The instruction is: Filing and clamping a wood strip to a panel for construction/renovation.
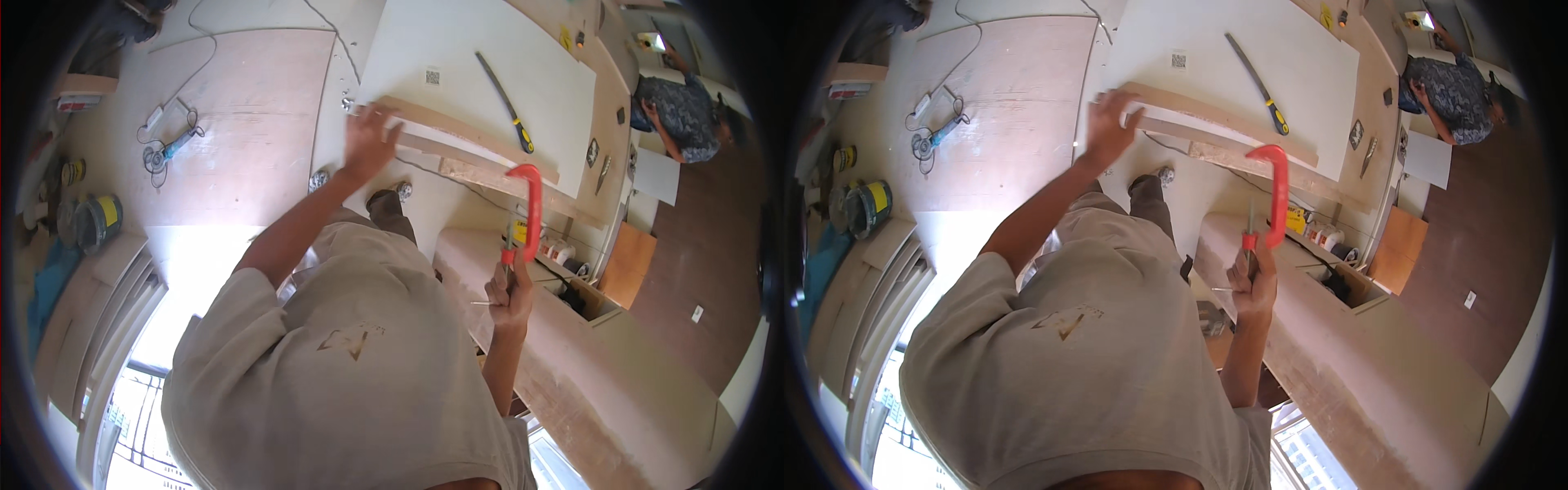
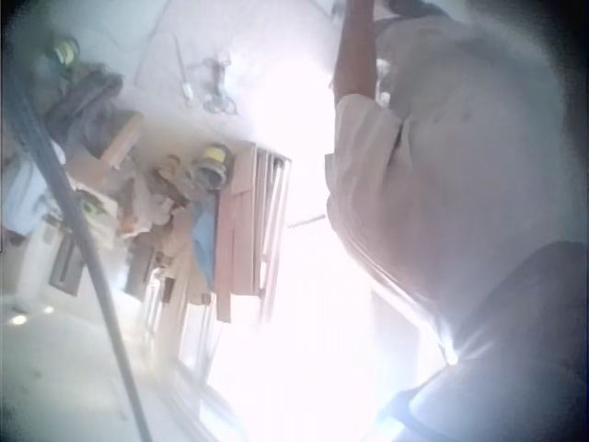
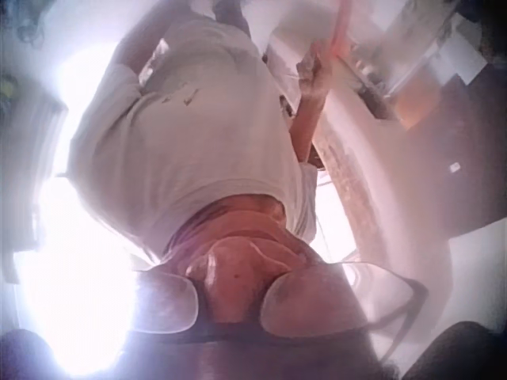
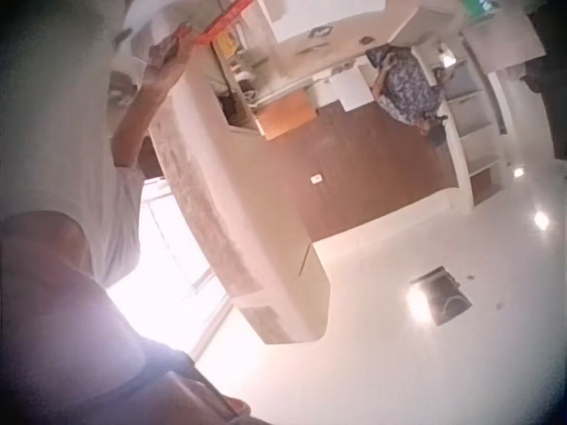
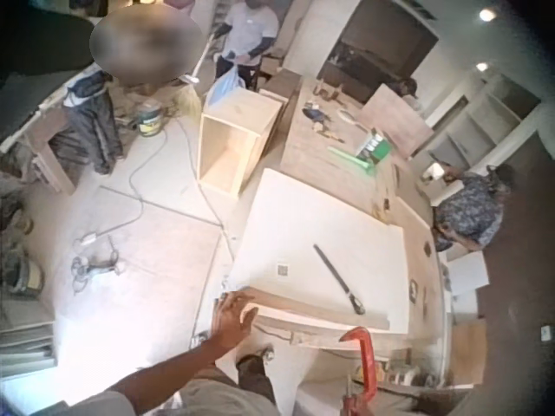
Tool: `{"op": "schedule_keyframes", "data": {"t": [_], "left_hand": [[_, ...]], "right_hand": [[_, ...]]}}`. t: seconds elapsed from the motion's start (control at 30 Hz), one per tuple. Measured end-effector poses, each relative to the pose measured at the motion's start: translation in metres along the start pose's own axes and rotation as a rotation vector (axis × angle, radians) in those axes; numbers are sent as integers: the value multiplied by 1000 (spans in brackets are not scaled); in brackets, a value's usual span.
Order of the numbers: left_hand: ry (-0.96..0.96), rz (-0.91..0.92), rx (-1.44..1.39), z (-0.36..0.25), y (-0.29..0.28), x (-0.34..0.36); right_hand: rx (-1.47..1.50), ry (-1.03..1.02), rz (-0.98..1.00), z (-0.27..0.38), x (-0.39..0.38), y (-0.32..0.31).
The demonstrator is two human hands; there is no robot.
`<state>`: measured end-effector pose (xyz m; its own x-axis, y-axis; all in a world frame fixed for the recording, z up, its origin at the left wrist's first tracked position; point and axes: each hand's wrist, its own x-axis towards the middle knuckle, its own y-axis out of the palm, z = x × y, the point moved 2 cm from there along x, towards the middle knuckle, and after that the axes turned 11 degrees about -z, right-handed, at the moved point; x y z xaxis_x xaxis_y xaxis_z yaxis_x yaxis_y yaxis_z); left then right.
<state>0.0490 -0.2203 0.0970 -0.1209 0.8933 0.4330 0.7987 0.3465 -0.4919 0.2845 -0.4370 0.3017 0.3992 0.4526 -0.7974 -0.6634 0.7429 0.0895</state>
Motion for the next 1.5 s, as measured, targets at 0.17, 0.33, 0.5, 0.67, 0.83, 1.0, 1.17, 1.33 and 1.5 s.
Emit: {"op": "schedule_keyframes", "data": {"t": [0.17,0.33,0.5,0.67,0.83,1.0,1.17,1.33,1.5], "left_hand": [[188,96,94,27,-25,45],[373,516,197,47,3,51],[103,148,-24,51,-9,46],[-1097,391,-941,115,7,55],[-953,436,-776,116,27,80],[-907,352,-725,119,40,72],[-945,391,-621,102,36,54],[-951,327,-630,133,35,43],[-898,387,-588,107,29,44]], "right_hand": [[223,272,132,-32,23,21],[421,511,129,-74,42,40],[507,534,154,-94,41,43],[603,465,186,-104,45,26],[554,381,95,-101,44,12],[648,357,151,-105,42,4],[762,358,230,-107,45,-3],[799,298,231,-98,50,-6],[790,73,86,-82,75,-26]]}}
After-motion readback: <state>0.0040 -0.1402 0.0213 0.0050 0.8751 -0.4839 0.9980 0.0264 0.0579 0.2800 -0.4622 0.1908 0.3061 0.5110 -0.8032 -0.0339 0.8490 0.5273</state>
